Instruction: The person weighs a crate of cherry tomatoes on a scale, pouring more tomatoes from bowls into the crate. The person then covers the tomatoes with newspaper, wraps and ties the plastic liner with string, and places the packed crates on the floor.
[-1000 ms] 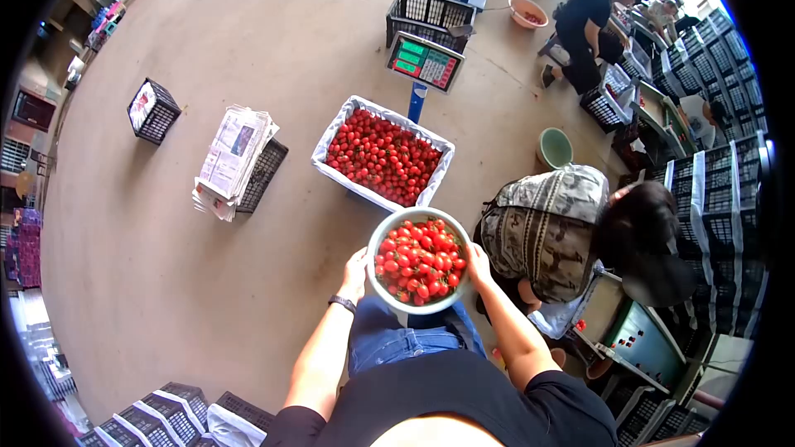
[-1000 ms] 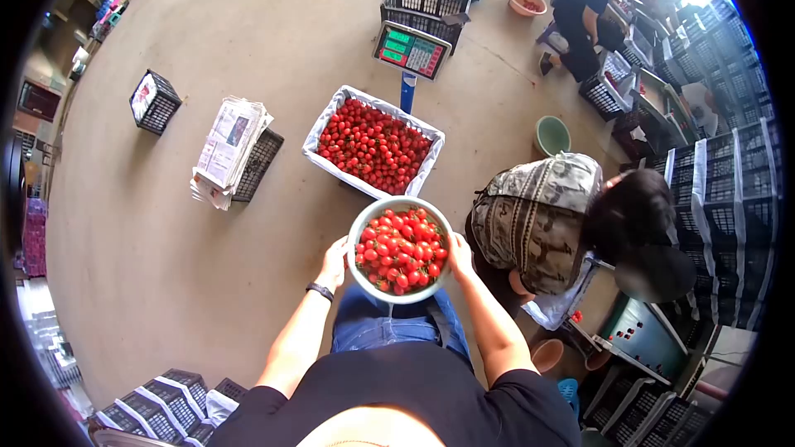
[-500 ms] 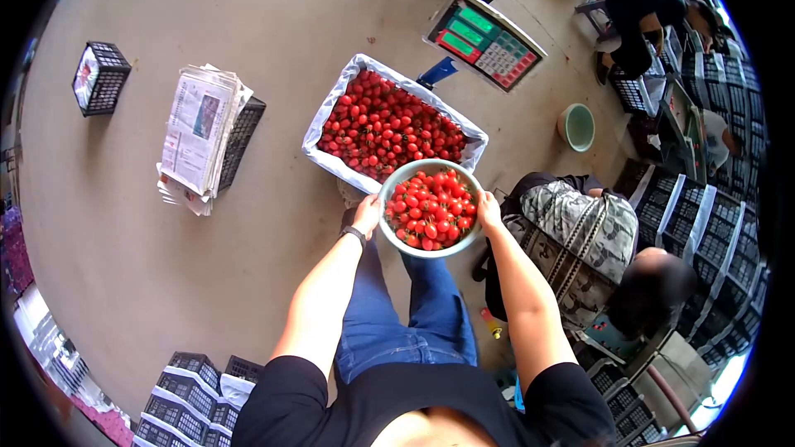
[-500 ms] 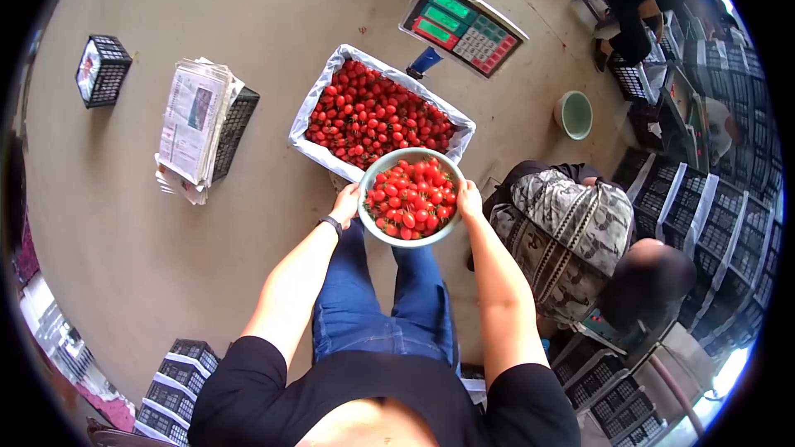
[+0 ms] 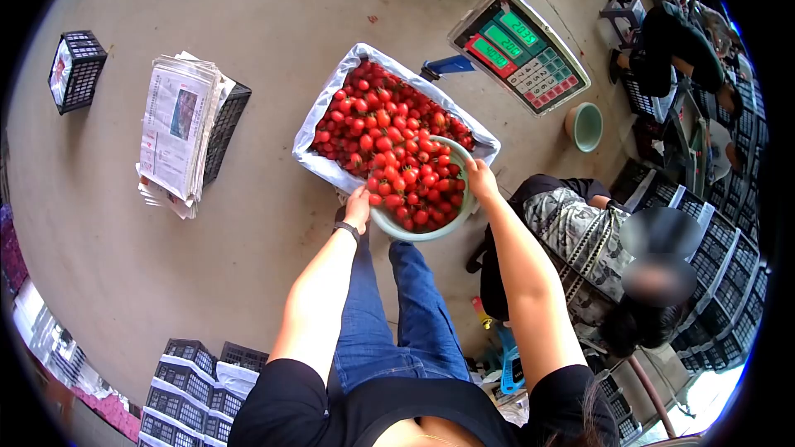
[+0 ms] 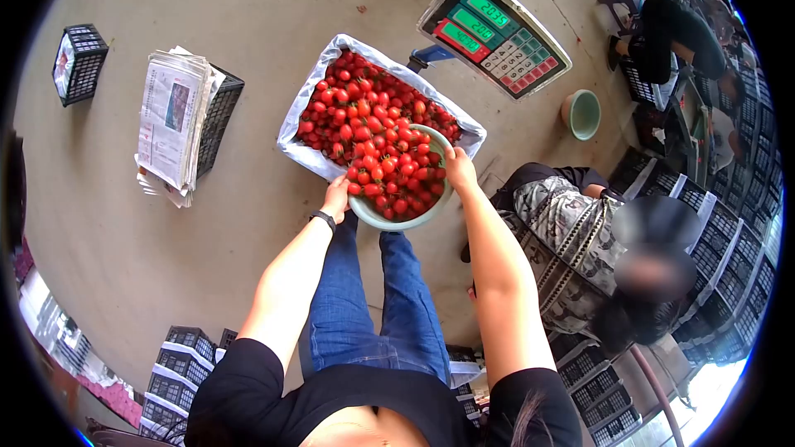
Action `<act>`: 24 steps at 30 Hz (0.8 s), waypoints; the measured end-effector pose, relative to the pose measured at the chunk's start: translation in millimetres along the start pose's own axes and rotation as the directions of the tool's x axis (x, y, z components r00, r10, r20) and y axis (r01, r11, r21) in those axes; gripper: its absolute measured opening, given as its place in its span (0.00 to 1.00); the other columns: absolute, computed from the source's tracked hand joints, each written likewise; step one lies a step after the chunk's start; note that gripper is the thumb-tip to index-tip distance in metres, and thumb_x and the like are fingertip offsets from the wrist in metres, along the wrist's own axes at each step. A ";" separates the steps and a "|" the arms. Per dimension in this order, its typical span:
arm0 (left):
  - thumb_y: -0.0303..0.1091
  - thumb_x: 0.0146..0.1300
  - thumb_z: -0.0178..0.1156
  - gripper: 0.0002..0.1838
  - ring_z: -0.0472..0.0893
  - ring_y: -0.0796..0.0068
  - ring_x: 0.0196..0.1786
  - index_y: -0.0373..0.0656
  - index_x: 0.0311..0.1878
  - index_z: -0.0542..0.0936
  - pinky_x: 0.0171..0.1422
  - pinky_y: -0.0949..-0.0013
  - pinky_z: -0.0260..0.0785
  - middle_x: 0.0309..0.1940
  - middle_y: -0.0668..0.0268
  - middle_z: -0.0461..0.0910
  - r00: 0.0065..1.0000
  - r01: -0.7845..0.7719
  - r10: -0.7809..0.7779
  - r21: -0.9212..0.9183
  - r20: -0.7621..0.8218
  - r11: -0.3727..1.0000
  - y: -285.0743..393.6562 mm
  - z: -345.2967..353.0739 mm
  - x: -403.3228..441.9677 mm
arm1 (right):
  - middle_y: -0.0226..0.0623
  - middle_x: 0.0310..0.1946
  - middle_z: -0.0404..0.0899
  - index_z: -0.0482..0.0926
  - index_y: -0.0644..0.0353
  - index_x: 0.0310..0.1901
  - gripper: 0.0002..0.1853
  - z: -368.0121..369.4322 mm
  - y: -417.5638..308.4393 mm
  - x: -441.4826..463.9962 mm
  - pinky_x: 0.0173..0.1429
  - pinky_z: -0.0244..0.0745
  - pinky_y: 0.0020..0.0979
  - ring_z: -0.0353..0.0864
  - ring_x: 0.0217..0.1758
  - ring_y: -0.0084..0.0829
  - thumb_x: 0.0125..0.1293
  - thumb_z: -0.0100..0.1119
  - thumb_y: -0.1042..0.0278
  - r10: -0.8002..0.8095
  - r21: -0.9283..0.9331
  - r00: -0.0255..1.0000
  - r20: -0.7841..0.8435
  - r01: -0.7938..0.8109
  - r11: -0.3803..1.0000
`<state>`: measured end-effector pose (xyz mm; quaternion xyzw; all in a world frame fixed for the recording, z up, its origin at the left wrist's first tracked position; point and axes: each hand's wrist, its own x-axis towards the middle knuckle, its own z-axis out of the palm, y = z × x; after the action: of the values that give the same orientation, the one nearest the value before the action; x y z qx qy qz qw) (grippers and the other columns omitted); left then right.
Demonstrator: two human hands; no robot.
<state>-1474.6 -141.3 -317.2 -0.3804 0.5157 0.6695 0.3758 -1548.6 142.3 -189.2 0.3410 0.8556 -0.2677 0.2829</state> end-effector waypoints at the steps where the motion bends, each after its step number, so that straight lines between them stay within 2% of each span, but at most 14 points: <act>1: 0.37 0.67 0.40 0.17 0.77 0.73 0.44 0.45 0.57 0.68 0.44 0.68 0.72 0.47 0.66 0.75 1.000 -0.016 0.015 0.024 0.022 1.000 -11.3 4.6 3.7 | 0.52 0.39 0.76 0.74 0.63 0.43 0.23 -3.7 8.4 -3.0 0.51 0.66 0.40 0.74 0.48 0.48 0.65 0.40 0.49 0.014 0.009 1.000 -0.001 -0.014 1.000; 2: 0.36 0.67 0.40 0.18 0.77 0.75 0.44 0.44 0.57 0.68 0.44 0.69 0.71 0.47 0.66 0.75 0.998 -0.023 0.021 0.018 0.059 1.000 -24.1 9.7 5.6 | 0.52 0.39 0.76 0.74 0.63 0.43 0.23 -7.7 17.4 -6.8 0.51 0.66 0.40 0.74 0.47 0.48 0.65 0.41 0.49 0.027 0.017 1.000 -0.003 -0.027 0.999; 3: 0.32 0.65 0.44 0.18 0.71 0.74 0.52 0.36 0.57 0.68 0.57 0.72 0.61 0.50 0.61 0.73 0.993 0.088 -0.078 -0.104 0.092 0.991 -28.6 18.6 1.3 | 0.51 0.39 0.76 0.74 0.64 0.43 0.23 -12.3 28.5 -9.0 0.50 0.66 0.39 0.74 0.47 0.48 0.65 0.41 0.50 0.041 0.026 0.999 -0.004 -0.041 0.999; 5: 0.32 0.65 0.44 0.18 0.71 0.74 0.52 0.37 0.56 0.69 0.55 0.72 0.62 0.50 0.62 0.74 0.995 0.078 -0.076 -0.019 0.060 0.997 -38.1 33.9 -7.6 | 0.50 0.38 0.77 0.74 0.64 0.43 0.23 -17.8 53.0 -10.9 0.49 0.67 0.38 0.75 0.45 0.45 0.65 0.42 0.50 0.066 0.003 0.998 -0.003 -0.066 0.998; 7: 0.32 0.65 0.43 0.17 0.73 0.74 0.50 0.37 0.53 0.72 0.54 0.72 0.63 0.48 0.63 0.75 0.992 0.106 -0.104 -0.019 0.076 0.994 -28.4 54.2 -30.3 | 0.49 0.38 0.77 0.74 0.64 0.43 0.23 -26.1 69.0 -18.7 0.49 0.67 0.38 0.75 0.45 0.44 0.65 0.42 0.50 0.106 0.026 0.994 -0.002 -0.106 0.994; 9: 0.35 0.66 0.41 0.17 0.75 0.81 0.41 0.43 0.55 0.71 0.42 0.76 0.68 0.43 0.70 0.76 0.986 0.087 -0.082 -0.028 0.146 0.996 -38.6 67.3 -34.3 | 0.48 0.38 0.77 0.74 0.64 0.43 0.23 -35.2 82.2 -20.7 0.49 0.67 0.37 0.75 0.45 0.43 0.65 0.42 0.49 0.129 0.005 0.991 0.019 -0.129 0.992; 10: 0.34 0.66 0.41 0.17 0.76 0.80 0.41 0.43 0.56 0.70 0.41 0.76 0.70 0.44 0.68 0.76 0.985 0.095 -0.092 -0.014 0.147 0.995 -42.8 71.0 -33.9 | 0.48 0.38 0.77 0.74 0.64 0.43 0.23 -38.5 87.0 -20.6 0.49 0.67 0.37 0.75 0.45 0.43 0.65 0.42 0.49 0.136 0.001 0.991 0.019 -0.136 0.991; 13: 0.34 0.66 0.40 0.18 0.77 0.78 0.42 0.43 0.57 0.69 0.42 0.73 0.72 0.45 0.67 0.76 0.970 0.163 -0.146 -0.078 0.193 0.984 -48.6 72.5 -36.4 | 0.51 0.36 0.76 0.73 0.65 0.41 0.23 -45.0 90.1 -18.8 0.48 0.67 0.39 0.74 0.44 0.47 0.66 0.41 0.50 0.075 -0.027 0.997 0.001 -0.075 0.997; 16: 0.34 0.66 0.41 0.18 0.77 0.77 0.44 0.43 0.57 0.68 0.45 0.70 0.73 0.46 0.68 0.75 0.975 0.116 -0.087 -0.133 0.203 0.984 -42.9 60.3 -36.8 | 0.57 0.32 0.74 0.70 0.66 0.35 0.24 -49.3 70.7 -20.6 0.47 0.66 0.45 0.72 0.42 0.55 0.66 0.38 0.49 -0.045 -0.016 0.999 -0.008 0.045 0.999; 19: 0.36 0.67 0.42 0.18 0.76 0.77 0.47 0.44 0.58 0.68 0.46 0.70 0.72 0.48 0.69 0.75 0.989 0.062 -0.037 -0.171 0.142 0.983 -21.6 50.9 -47.7 | 0.53 0.36 0.75 0.71 0.65 0.42 0.23 -57.2 36.7 -26.1 0.49 0.66 0.40 0.74 0.45 0.49 0.66 0.40 0.49 -0.056 0.015 0.998 0.024 0.055 0.998; 21: 0.37 0.67 0.42 0.18 0.75 0.76 0.48 0.45 0.58 0.68 0.46 0.70 0.72 0.49 0.69 0.74 0.990 0.010 0.023 -0.230 0.141 0.973 -17.6 47.1 -47.3 | 0.54 0.37 0.76 0.71 0.66 0.43 0.24 -52.4 33.2 -25.3 0.49 0.66 0.39 0.74 0.45 0.50 0.65 0.41 0.49 -0.095 0.020 0.995 -0.029 0.096 0.995; 24: 0.35 0.66 0.42 0.19 0.73 0.73 0.52 0.41 0.59 0.66 0.53 0.69 0.68 0.51 0.66 0.73 0.990 0.019 0.012 -0.220 0.140 0.975 -32.5 62.0 -36.6 | 0.55 0.37 0.75 0.72 0.67 0.42 0.24 -52.1 58.8 -17.3 0.49 0.67 0.40 0.74 0.45 0.51 0.65 0.40 0.49 -0.008 0.005 1.000 0.018 0.008 1.000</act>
<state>-1437.4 -78.8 -286.5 -0.3725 0.4094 0.7472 0.3679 -1510.6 205.4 -157.0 0.3358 0.8537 -0.2740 0.2887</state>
